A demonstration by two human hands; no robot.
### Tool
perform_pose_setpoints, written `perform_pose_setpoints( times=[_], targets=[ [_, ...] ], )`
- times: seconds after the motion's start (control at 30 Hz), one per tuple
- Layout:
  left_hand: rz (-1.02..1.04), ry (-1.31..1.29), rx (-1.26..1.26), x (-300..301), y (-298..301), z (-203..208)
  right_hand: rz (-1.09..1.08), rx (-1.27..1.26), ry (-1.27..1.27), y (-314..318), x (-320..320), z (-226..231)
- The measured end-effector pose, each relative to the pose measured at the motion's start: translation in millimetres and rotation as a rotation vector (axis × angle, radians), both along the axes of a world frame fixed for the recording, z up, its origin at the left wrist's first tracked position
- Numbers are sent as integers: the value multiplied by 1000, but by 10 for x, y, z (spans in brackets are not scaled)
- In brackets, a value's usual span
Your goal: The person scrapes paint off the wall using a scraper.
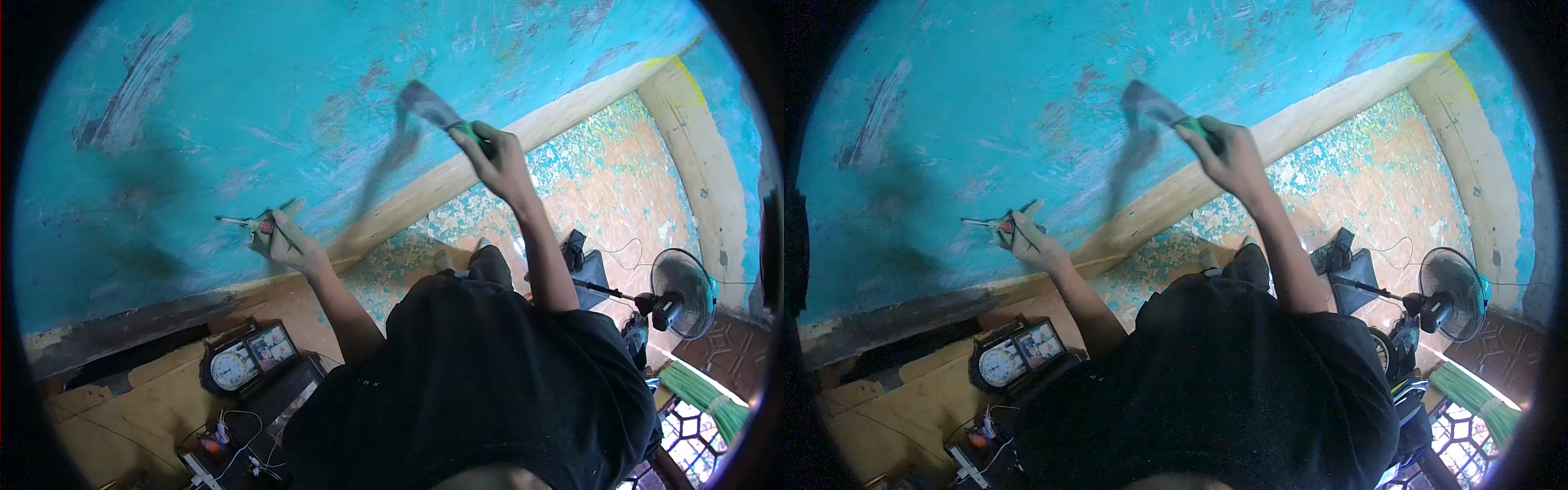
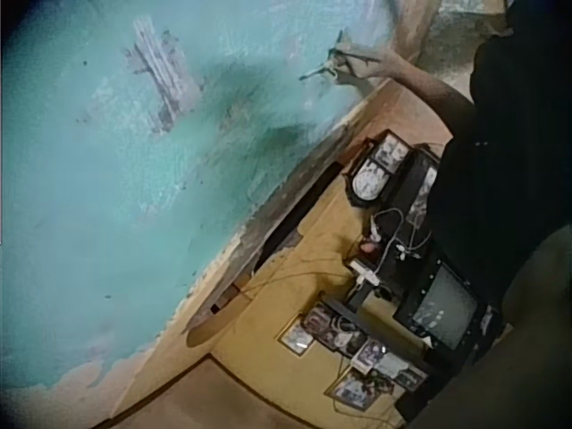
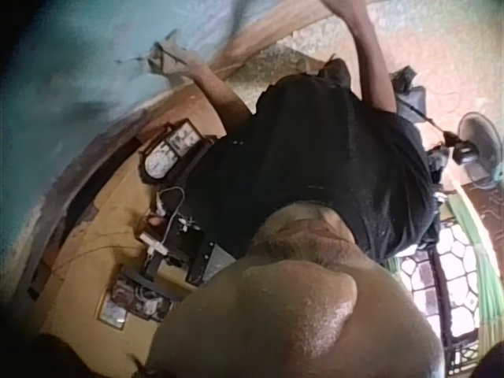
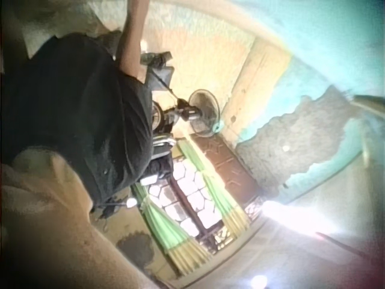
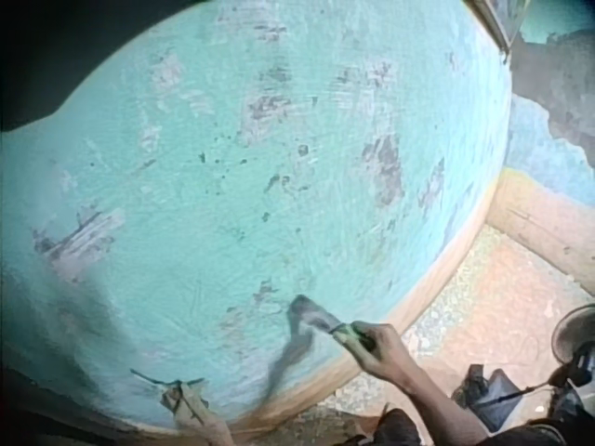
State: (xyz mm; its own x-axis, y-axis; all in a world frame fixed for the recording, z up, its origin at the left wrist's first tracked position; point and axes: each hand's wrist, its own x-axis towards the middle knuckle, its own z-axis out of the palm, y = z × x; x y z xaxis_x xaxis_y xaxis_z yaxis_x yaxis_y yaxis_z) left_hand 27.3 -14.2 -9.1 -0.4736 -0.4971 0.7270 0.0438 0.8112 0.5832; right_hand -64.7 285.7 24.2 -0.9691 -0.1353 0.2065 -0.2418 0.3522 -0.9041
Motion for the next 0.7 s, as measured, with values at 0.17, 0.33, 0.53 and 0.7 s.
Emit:
perform_pose_setpoints(
  times=[0.17, 0.33, 0.53, 0.7],
  targets=[
    [41, 40, -12, 41, -7, 25, -31, 37, -11, 10, 73, 89],
    [-30, 81, 22, -45, -36, -40, 76, 2, -21, -134, 92, 98],
    [-25, 48, 97, 35, 52, 60, 139, 109, 109, -390, 176, 252],
    [-112, 36, 106, 21, -26, -25, 163, 145, 213, -629, 201, 435]
  ],
)
